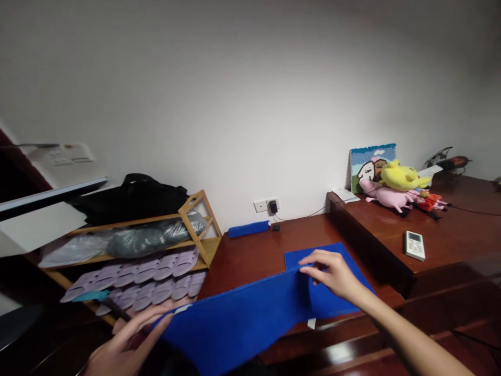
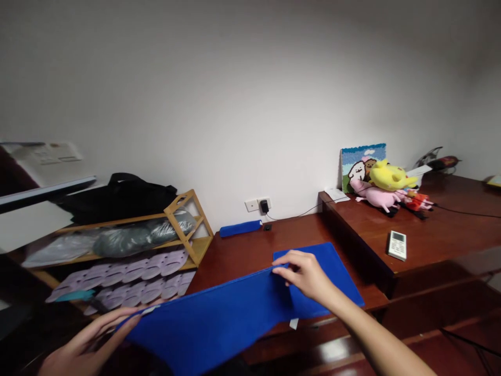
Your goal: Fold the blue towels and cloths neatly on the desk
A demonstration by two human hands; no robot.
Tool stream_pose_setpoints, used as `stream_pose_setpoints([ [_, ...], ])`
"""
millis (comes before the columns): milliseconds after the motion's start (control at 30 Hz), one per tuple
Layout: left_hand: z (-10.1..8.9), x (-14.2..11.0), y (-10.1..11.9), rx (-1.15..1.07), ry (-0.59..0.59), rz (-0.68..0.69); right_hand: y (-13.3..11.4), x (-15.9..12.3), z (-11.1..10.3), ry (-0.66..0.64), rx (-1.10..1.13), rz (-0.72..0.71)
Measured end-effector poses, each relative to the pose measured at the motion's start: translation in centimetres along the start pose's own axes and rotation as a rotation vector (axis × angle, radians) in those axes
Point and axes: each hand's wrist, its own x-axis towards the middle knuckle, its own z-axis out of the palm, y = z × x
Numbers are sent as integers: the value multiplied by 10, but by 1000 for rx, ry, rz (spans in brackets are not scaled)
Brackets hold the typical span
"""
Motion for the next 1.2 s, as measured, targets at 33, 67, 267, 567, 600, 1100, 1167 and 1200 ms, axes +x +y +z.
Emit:
stream_pose_setpoints([
  [33,-5,7,15,-101,-80,11,-7,-4,-19,1,16,41],
  [67,-8,14,33,-220,-186,18,-11,-10,-37,2,21,77],
  [267,17,59,157,-519,-730,252,6,-24,-128,-14,-103,271],
  [567,87,122,281,-403,-220,467,60,49,-207,368,-482,133],
  [600,92,119,285,-383,-151,474,62,49,-210,402,-501,117],
  [1100,280,-136,207,-243,-142,570,258,-219,-68,322,-539,337],
  [1167,282,-143,203,-215,-105,587,263,-225,-66,319,-559,300],
  [1200,282,-144,202,-205,-83,599,262,-224,-68,304,-570,287],
])
